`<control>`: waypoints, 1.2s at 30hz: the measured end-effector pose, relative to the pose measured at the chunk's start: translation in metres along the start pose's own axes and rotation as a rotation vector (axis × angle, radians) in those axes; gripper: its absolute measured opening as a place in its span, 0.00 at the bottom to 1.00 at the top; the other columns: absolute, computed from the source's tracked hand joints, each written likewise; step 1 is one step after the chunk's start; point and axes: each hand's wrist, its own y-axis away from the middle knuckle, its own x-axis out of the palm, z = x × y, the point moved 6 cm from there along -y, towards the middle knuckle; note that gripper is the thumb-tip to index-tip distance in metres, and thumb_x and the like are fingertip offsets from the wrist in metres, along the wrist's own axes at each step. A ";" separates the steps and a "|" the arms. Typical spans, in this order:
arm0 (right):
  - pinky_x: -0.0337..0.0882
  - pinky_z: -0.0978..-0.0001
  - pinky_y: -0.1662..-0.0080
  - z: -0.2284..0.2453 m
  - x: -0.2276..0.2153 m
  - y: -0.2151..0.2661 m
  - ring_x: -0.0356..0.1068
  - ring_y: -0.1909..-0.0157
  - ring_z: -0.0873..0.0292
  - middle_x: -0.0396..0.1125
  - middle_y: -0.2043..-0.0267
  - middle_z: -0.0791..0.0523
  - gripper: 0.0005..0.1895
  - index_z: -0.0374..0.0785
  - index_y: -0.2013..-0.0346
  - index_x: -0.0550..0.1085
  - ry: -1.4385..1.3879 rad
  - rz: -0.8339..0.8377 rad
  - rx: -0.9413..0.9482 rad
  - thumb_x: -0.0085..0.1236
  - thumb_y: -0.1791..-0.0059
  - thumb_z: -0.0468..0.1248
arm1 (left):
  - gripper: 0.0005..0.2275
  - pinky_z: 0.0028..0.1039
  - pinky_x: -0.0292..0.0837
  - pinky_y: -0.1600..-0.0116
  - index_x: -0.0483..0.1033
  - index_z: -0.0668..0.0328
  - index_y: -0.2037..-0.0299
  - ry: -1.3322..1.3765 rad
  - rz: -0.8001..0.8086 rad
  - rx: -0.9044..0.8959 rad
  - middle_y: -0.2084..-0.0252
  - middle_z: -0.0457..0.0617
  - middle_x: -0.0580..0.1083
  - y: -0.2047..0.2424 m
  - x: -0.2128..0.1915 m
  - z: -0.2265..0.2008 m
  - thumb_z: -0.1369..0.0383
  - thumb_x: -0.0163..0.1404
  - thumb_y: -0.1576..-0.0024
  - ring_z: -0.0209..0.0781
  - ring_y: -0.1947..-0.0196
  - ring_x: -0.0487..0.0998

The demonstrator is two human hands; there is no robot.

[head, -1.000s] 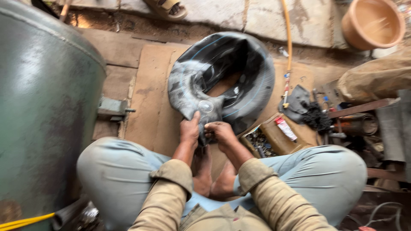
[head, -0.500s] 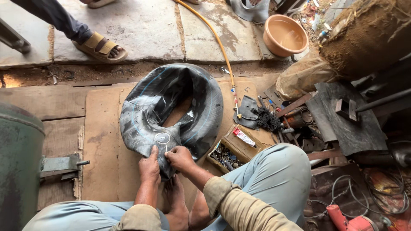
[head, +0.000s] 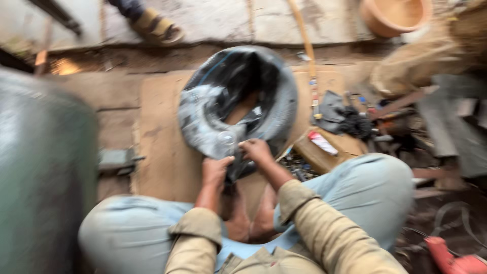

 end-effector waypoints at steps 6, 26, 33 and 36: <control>0.67 0.74 0.70 0.017 0.015 0.014 0.66 0.75 0.66 0.71 0.72 0.57 0.12 0.29 0.67 0.79 0.033 0.126 -0.012 0.62 0.54 0.38 | 0.19 0.28 0.76 0.54 0.79 0.69 0.53 0.047 -0.009 0.033 0.59 0.48 0.80 0.003 0.003 -0.012 0.80 0.60 0.58 0.38 0.62 0.80; 0.72 0.69 0.72 0.117 -0.011 0.026 0.67 0.75 0.61 0.68 0.70 0.54 0.03 0.41 0.61 0.66 -0.531 0.097 0.019 0.48 0.46 0.36 | 0.19 0.32 0.71 0.43 0.73 0.73 0.42 0.203 -0.044 -0.041 0.46 0.53 0.77 -0.013 -0.003 0.006 0.65 0.51 0.38 0.43 0.49 0.77; 0.68 0.72 0.72 0.202 -0.131 0.028 0.60 0.76 0.65 0.61 0.74 0.59 0.07 0.40 0.64 0.66 -0.741 -0.254 -0.458 0.48 0.42 0.35 | 0.19 0.32 0.70 0.43 0.72 0.72 0.41 0.249 -0.044 -0.053 0.46 0.53 0.77 -0.009 -0.003 -0.001 0.66 0.51 0.39 0.43 0.49 0.77; 0.66 0.72 0.73 0.215 -0.160 0.045 0.61 0.75 0.65 0.63 0.73 0.59 0.07 0.41 0.62 0.67 -0.742 -0.351 -0.575 0.49 0.41 0.37 | 0.19 0.33 0.71 0.44 0.72 0.72 0.41 0.233 -0.058 -0.065 0.46 0.53 0.77 -0.007 -0.003 -0.002 0.65 0.51 0.39 0.43 0.50 0.77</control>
